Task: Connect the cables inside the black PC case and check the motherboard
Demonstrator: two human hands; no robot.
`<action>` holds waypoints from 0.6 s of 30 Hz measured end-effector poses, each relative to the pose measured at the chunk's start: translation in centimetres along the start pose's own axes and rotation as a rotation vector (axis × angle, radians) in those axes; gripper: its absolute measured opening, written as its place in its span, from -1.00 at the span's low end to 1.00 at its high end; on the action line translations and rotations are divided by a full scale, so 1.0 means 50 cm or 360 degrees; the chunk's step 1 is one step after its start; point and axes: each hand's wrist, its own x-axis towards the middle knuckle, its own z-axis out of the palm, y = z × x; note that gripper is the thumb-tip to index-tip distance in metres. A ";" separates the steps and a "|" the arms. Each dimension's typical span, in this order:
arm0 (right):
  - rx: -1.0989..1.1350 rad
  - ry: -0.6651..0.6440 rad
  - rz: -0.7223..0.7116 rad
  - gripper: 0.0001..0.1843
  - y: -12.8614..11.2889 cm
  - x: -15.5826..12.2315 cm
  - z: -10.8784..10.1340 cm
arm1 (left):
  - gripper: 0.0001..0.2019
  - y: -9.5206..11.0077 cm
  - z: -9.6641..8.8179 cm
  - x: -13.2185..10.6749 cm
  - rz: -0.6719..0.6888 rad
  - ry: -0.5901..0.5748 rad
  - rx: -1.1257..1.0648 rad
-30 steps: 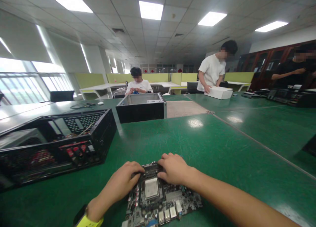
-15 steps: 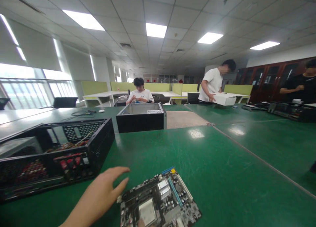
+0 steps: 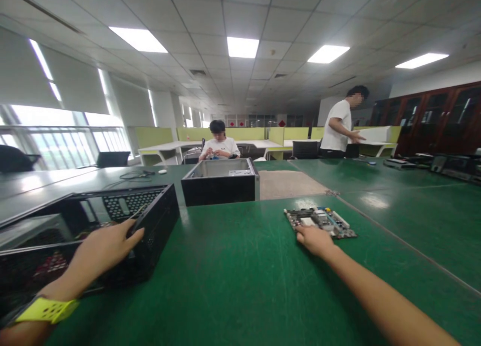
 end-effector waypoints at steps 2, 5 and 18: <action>0.0022 0.0001 0.0123 -0.51 0.073 0.025 -0.007 | -0.59 0.011 -0.009 -0.002 -0.0099 -0.0046 -0.0046; 0.0089 0.0033 0.0231 -0.50 0.127 0.045 -0.023 | -0.61 0.029 -0.029 -0.007 -0.0158 -0.0101 -0.0113; 0.0414 -0.0041 -0.0503 -0.46 -0.307 0.070 -0.247 | -0.39 0.430 -0.278 -0.212 0.0835 -0.0686 -0.0588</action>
